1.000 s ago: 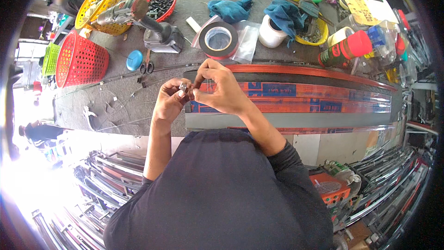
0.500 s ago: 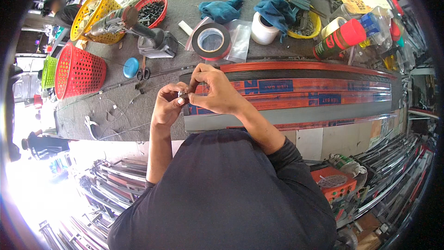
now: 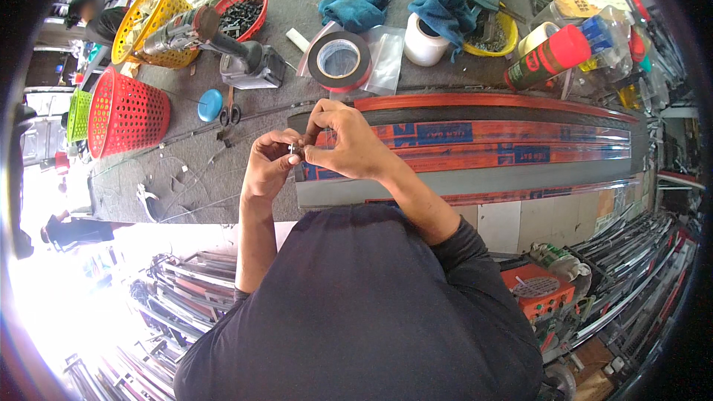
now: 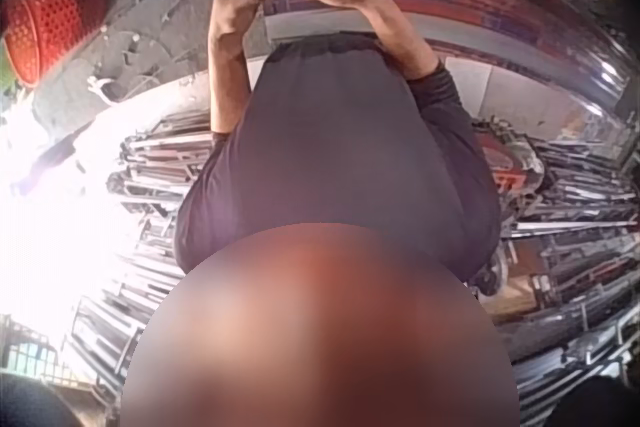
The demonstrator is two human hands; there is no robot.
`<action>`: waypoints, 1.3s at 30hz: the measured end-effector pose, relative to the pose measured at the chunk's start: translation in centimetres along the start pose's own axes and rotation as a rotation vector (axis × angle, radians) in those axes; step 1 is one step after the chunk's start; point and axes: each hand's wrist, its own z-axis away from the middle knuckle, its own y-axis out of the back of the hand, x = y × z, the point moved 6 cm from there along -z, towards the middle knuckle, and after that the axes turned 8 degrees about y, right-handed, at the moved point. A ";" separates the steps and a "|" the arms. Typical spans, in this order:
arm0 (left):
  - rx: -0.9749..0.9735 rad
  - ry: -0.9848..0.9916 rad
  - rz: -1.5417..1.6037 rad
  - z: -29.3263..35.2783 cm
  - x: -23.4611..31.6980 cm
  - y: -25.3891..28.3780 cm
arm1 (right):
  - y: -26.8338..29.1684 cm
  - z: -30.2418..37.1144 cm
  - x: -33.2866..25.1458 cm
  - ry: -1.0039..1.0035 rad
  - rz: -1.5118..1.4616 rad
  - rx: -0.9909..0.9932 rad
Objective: The person assembles a small metal window frame component by hand. They insert a small metal piece into a profile, then wrap and press a red adhesive strip around the joint to secure it.
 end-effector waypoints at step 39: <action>0.117 0.069 0.002 0.1 -0.9 0.7 | -0.1 0.2 0.2 0.053 -0.049 0.028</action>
